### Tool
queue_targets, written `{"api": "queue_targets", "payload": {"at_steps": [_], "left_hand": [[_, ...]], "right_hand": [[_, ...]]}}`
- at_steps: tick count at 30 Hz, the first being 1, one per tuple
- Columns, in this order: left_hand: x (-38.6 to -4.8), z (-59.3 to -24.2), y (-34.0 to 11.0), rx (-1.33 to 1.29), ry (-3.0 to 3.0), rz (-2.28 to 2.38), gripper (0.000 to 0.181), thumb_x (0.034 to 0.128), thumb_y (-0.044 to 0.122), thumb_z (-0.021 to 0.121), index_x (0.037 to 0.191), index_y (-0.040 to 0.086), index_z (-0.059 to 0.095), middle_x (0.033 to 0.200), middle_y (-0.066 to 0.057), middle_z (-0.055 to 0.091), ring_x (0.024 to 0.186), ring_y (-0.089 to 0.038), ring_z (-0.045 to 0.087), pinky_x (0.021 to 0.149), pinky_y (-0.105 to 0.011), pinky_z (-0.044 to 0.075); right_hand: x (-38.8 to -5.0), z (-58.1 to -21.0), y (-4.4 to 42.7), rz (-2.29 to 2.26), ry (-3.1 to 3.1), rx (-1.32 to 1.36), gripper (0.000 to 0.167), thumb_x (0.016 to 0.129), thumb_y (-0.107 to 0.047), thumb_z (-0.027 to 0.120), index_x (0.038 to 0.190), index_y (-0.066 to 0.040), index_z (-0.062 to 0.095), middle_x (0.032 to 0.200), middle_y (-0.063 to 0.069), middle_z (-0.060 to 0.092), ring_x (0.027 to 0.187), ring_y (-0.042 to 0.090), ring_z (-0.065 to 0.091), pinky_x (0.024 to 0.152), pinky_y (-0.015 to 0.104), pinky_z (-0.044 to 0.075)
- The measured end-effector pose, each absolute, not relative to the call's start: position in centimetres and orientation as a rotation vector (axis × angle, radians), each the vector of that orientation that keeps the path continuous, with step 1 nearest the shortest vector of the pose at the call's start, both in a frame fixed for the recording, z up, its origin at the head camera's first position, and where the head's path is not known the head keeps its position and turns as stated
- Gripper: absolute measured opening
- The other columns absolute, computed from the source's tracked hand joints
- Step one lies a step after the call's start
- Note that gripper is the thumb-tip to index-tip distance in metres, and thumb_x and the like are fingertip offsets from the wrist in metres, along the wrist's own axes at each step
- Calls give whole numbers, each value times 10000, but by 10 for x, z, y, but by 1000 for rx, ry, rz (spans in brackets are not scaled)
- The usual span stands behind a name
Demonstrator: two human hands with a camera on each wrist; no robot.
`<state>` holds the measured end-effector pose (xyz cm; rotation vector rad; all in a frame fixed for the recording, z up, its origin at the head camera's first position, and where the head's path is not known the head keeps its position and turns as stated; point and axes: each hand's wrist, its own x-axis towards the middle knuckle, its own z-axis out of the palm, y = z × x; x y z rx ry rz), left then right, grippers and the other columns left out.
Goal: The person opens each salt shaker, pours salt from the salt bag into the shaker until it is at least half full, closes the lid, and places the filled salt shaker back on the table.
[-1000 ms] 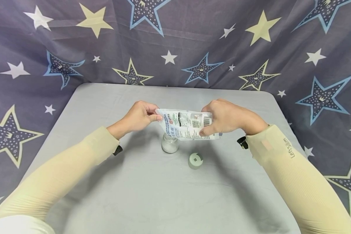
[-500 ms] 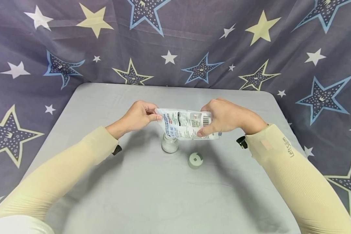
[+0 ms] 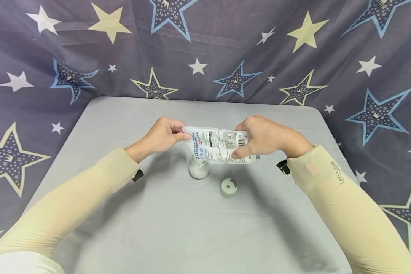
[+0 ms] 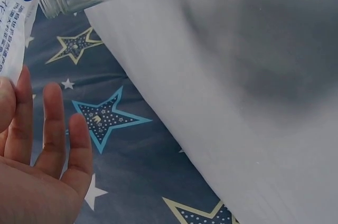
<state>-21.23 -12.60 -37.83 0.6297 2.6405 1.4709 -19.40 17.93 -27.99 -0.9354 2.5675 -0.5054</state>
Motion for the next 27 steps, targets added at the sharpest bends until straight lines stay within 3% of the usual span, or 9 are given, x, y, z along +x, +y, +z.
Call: {"api": "queue_targets", "payload": {"at_steps": [27], "left_hand": [[-211,-377,-124,608,2655,1482,58,889,84,807,861,42,778,790,-27,757,684,-109,620,622,-249,448]], "right_hand": [[-193,-282,176,-494,2605,-955,200,747,-270,881,823,-168,728,672,-110,691,564,96,614,531,304,489]]}}
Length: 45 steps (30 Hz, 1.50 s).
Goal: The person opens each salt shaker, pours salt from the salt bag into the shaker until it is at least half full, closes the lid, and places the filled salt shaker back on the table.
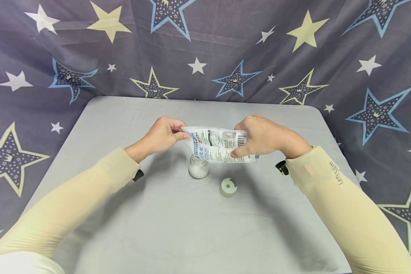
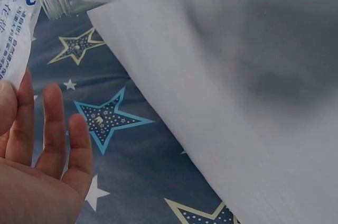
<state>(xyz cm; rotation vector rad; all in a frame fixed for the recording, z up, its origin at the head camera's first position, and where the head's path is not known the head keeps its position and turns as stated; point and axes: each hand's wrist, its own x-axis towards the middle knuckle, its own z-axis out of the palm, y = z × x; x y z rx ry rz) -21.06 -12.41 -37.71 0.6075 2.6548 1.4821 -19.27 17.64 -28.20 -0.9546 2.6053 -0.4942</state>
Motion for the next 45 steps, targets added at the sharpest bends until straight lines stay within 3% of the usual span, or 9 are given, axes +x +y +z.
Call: {"api": "queue_targets", "payload": {"at_steps": [15,28,38,45], "left_hand": [[-212,-377,-127,587,2676,1452,61,893,97,806,850,59,787,788,-23,759,662,-119,598,599,-255,432],[-213,-377,-128,616,2668,1457,53,889,101,810,860,60,796,794,-19,763,662,-119,608,604,-259,446],[-212,-377,-127,607,2623,1485,50,900,84,797,873,44,785,801,-32,761,660,-116,575,595,-253,412],[-212,-378,-127,598,2613,1508,56,896,87,802,871,42,781,794,-30,758,651,-110,564,583,-244,399]], "right_hand": [[-192,-278,175,-478,2595,-965,212,723,-239,885,833,-163,721,670,-98,674,569,104,612,535,304,502],[-193,-273,175,-491,2552,-949,178,781,-225,852,867,-141,721,708,-91,701,587,111,627,561,312,506],[-191,-270,173,-474,2582,-862,345,692,-371,946,868,-155,742,709,-72,703,599,131,629,561,321,508],[-191,-271,172,-471,2612,-884,291,704,-336,935,834,-168,736,692,-80,694,586,127,620,561,320,505]]}}
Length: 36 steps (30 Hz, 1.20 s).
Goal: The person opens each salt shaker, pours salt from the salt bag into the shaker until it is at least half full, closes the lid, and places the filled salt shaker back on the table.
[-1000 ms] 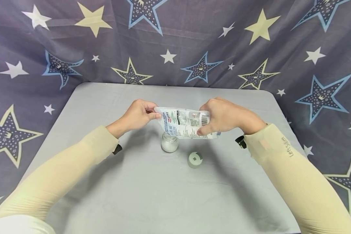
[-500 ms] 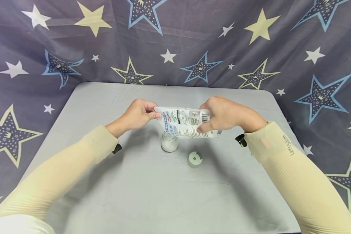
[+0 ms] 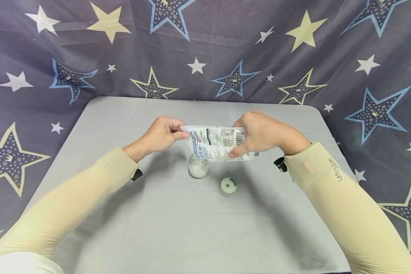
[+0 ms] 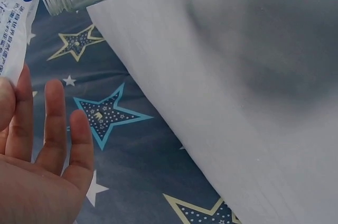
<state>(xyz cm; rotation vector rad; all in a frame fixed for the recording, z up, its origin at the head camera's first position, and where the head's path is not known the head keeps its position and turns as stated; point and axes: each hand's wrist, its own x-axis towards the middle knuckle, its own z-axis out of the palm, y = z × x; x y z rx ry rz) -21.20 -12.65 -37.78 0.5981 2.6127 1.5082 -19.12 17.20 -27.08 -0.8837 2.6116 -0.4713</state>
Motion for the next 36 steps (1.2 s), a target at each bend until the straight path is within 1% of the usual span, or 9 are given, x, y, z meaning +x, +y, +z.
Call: {"api": "queue_targets", "payload": {"at_steps": [7,11,15,25,31,35,36], "left_hand": [[-213,-379,-127,606,2614,1505,51,896,82,801,865,47,782,791,-32,758,653,-105,580,581,-241,411],[-212,-379,-127,602,2621,1505,59,898,85,799,861,43,781,804,-35,764,667,-111,599,592,-243,427],[-212,-380,-128,593,2645,1492,68,893,90,803,838,56,782,801,-31,764,661,-124,591,592,-252,420],[-213,-379,-127,580,2666,1491,77,884,111,815,824,74,785,793,-15,763,673,-142,605,603,-261,424],[-213,-379,-128,591,2627,1525,66,888,100,811,844,63,779,808,-28,765,719,-192,653,631,-260,453],[-213,-378,-128,588,2612,1536,68,886,92,811,839,59,774,811,-35,765,713,-184,649,626,-264,449],[-213,-378,-128,587,2608,1536,69,887,93,811,840,58,774,815,-37,766,717,-198,650,623,-264,442]], "right_hand": [[-192,-274,170,-478,2614,-901,238,715,-272,914,825,-159,737,683,-83,693,570,125,614,550,319,504],[-191,-273,170,-482,2611,-900,234,711,-256,912,829,-156,736,689,-80,696,574,126,619,549,320,508],[-190,-271,169,-490,2596,-893,238,710,-247,911,844,-150,741,707,-74,704,587,130,630,555,326,515],[-189,-266,167,-465,2591,-910,196,757,-222,880,861,-129,743,709,-69,706,583,132,630,564,334,515],[-188,-264,167,-460,2608,-897,238,721,-238,909,852,-136,738,716,-70,708,590,130,634,564,331,519],[-188,-263,167,-459,2613,-889,259,705,-251,921,849,-141,737,716,-69,708,592,132,632,564,331,517],[-188,-263,167,-460,2611,-886,260,705,-251,921,852,-140,737,719,-68,709,593,132,632,565,331,518]]}}
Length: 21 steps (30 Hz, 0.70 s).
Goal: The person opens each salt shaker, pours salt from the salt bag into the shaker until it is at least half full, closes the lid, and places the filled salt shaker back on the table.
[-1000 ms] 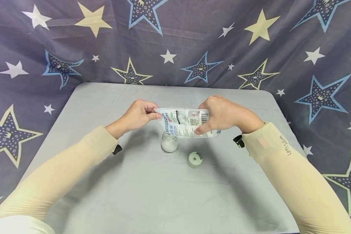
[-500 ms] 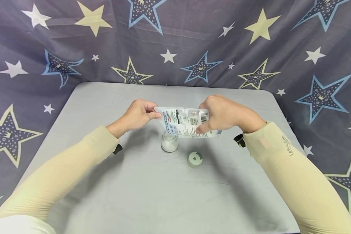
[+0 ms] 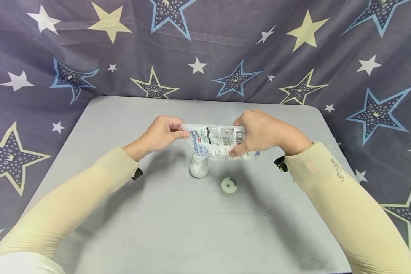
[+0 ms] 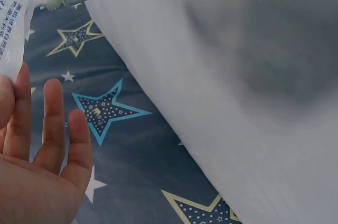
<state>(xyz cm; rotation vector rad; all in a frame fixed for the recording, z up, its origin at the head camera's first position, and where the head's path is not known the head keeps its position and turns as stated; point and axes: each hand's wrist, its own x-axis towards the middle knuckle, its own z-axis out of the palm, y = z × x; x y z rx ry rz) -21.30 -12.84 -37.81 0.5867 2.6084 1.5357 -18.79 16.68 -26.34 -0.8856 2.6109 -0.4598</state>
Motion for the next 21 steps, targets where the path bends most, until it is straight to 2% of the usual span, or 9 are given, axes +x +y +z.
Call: {"api": "queue_targets", "payload": {"at_steps": [5,21], "left_hand": [[-213,-378,-127,568,2596,1543,67,889,96,809,845,58,777,822,-40,768,764,-282,679,632,-276,444],[-213,-378,-127,590,2614,1511,43,890,69,800,899,28,788,836,-45,773,721,-154,655,623,-249,456]], "right_hand": [[-188,-264,168,-463,2611,-887,253,710,-247,919,851,-139,739,718,-69,712,589,129,636,559,327,520],[-189,-269,165,-443,2627,-913,233,717,-267,908,834,-155,741,687,-81,695,568,124,617,555,325,510]]}}
